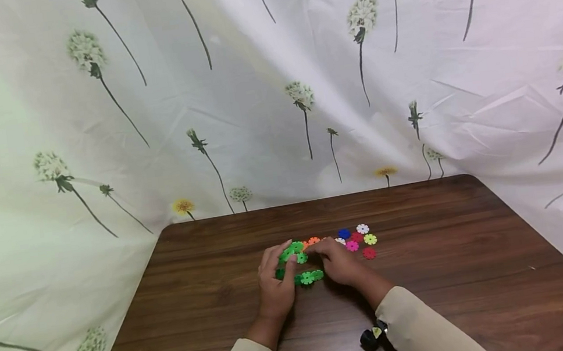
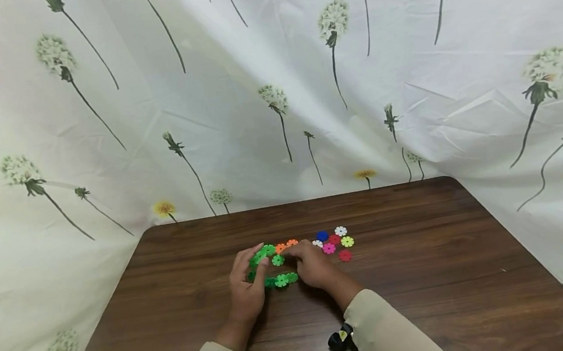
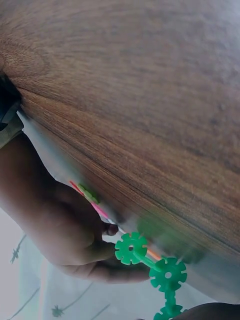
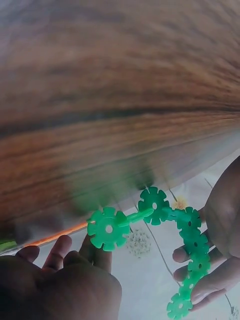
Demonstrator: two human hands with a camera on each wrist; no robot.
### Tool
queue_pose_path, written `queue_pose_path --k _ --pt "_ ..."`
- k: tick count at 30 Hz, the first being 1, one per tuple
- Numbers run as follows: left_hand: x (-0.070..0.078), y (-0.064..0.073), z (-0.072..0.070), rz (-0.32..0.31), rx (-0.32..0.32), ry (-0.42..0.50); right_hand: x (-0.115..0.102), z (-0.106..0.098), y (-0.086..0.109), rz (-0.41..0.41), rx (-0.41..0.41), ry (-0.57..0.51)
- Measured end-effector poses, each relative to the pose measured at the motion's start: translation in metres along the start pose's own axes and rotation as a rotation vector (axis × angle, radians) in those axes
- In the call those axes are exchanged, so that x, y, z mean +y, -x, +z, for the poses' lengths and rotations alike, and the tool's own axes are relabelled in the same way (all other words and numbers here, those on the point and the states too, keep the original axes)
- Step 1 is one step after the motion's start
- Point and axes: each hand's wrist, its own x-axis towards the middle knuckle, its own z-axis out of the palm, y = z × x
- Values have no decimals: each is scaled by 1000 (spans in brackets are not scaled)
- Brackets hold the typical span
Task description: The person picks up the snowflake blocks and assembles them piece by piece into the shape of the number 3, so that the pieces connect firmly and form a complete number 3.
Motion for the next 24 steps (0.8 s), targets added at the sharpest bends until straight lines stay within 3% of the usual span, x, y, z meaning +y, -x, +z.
queue_pose_path --k 6,17,20,24 --pt "1 0 0 -21 -1 -7 3 1 2 -43 -25 149" --pt "5 2 0 -81 -5 -12 1 2 2 22 -62 282" --pt "5 2 0 -85 -7 -12 2 1 2 25 -26 308" --pt "4 2 0 -85 -4 -9 5 1 4 22 92 344"
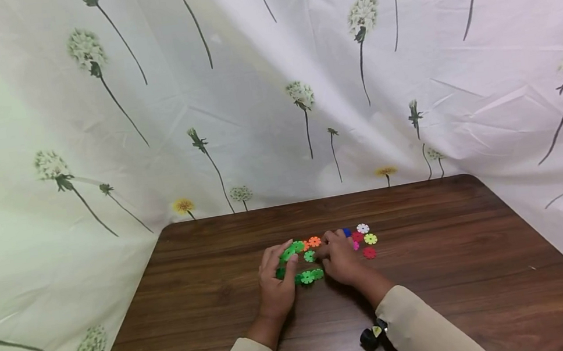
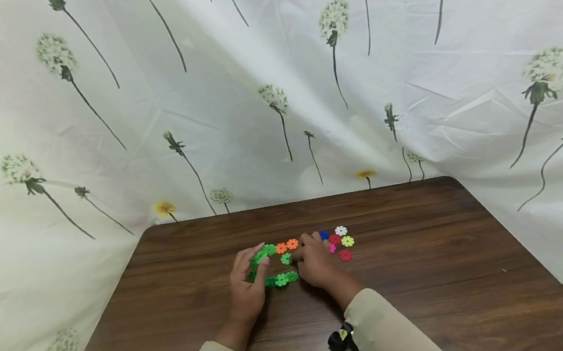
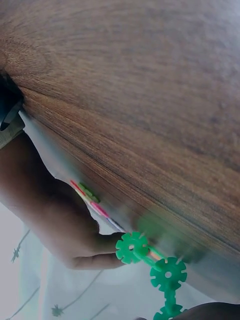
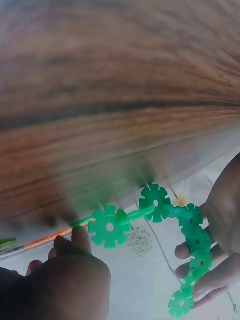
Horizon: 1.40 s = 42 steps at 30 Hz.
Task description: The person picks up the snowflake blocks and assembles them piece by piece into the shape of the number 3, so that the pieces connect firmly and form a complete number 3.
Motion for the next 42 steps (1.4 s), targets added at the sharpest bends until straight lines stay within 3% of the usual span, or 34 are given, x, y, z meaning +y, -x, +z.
queue_pose_path --k 4,11,17,27,34,38,42 --pt "1 0 0 12 1 5 2 1 2 41 60 -4" --pt "1 -1 -1 20 -1 -5 3 0 1 79 -30 14" --pt "0 -1 -2 13 -7 -7 1 -1 0 84 15 -1" --pt "-2 -1 2 47 21 -1 -3 -2 0 188 1 -98" --pt "-4 -1 0 63 18 12 -3 -2 0 216 -14 -114" --pt "-3 -2 -1 74 3 23 -1 -4 -1 234 -14 -168" --pt "-3 -2 -2 80 -4 27 -3 -11 -1 213 -17 -294"
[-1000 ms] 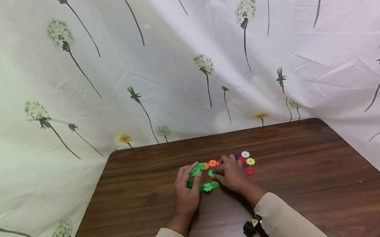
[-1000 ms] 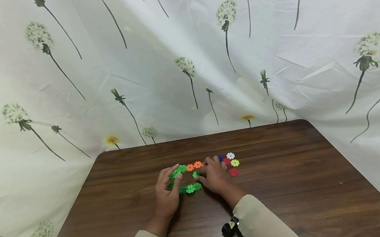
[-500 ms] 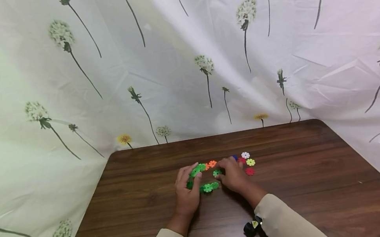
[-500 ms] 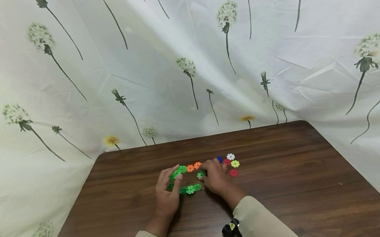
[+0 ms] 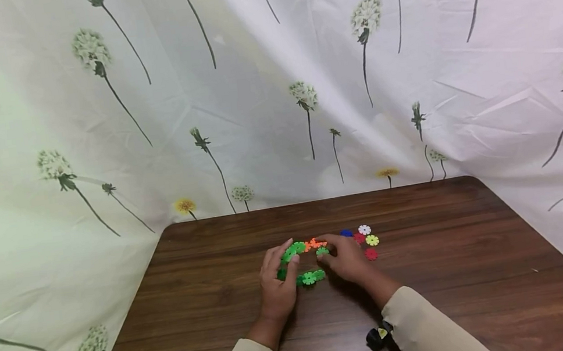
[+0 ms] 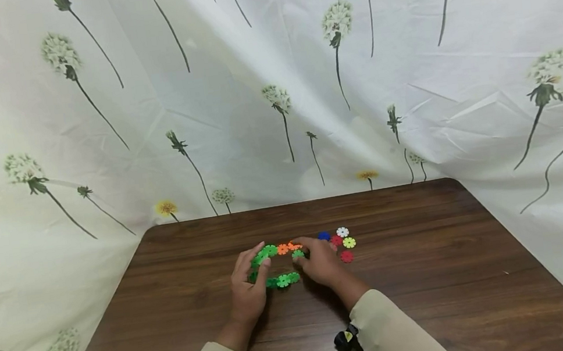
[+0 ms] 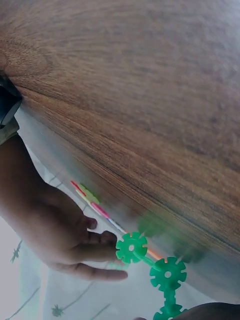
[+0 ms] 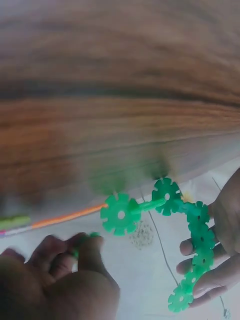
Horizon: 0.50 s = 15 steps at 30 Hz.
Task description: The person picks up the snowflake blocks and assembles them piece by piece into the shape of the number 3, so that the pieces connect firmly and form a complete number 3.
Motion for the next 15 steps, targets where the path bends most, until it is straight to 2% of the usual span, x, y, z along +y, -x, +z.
queue_pose_path --k 4,6,10,15 --pt "0 1 0 -10 -5 -3 -7 -8 2 -60 -39 -111" --pt "0 1 0 -12 -6 -12 -11 -11 3 -63 -70 -167" --pt "-1 1 0 -10 -9 -28 -18 -18 4 -26 -139 -294" --pt "-2 1 0 -10 -13 -32 -24 -24 2 -2 -153 -443"
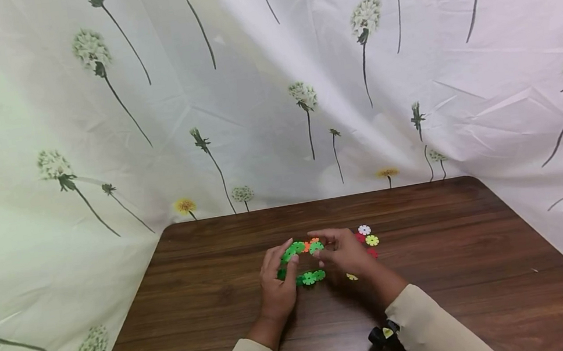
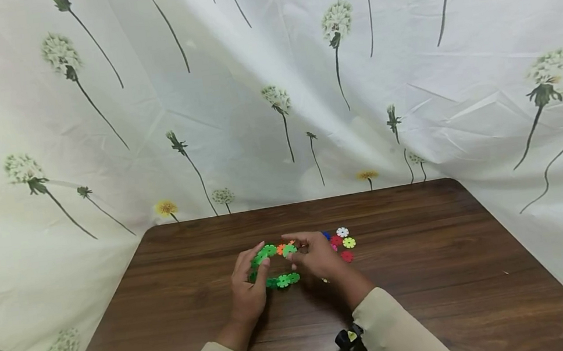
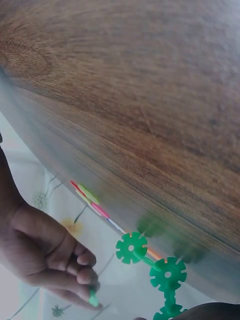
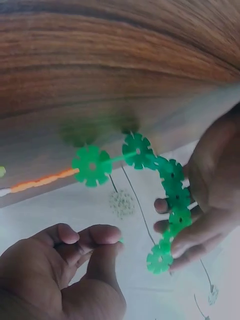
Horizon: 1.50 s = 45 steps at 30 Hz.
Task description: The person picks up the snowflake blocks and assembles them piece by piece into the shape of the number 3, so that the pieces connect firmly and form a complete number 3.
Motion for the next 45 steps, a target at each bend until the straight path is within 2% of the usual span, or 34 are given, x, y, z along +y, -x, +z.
queue_pose_path --k 9,16,23,31,39,45 --pt "2 0 0 25 5 12 -16 -4 5 8 -24 -120" --pt "5 -1 0 16 12 28 -21 -4 7 22 -73 -200" --pt "3 1 0 -3 -4 4 -20 -2 5 45 -109 -189" --pt "-1 0 1 38 8 26 -21 3 6 0 -87 -111" --pt "2 -2 2 55 14 87 -19 7 6 -28 -67 -145" --pt "5 -5 1 100 28 105 -23 7 7 -5 -75 -201"
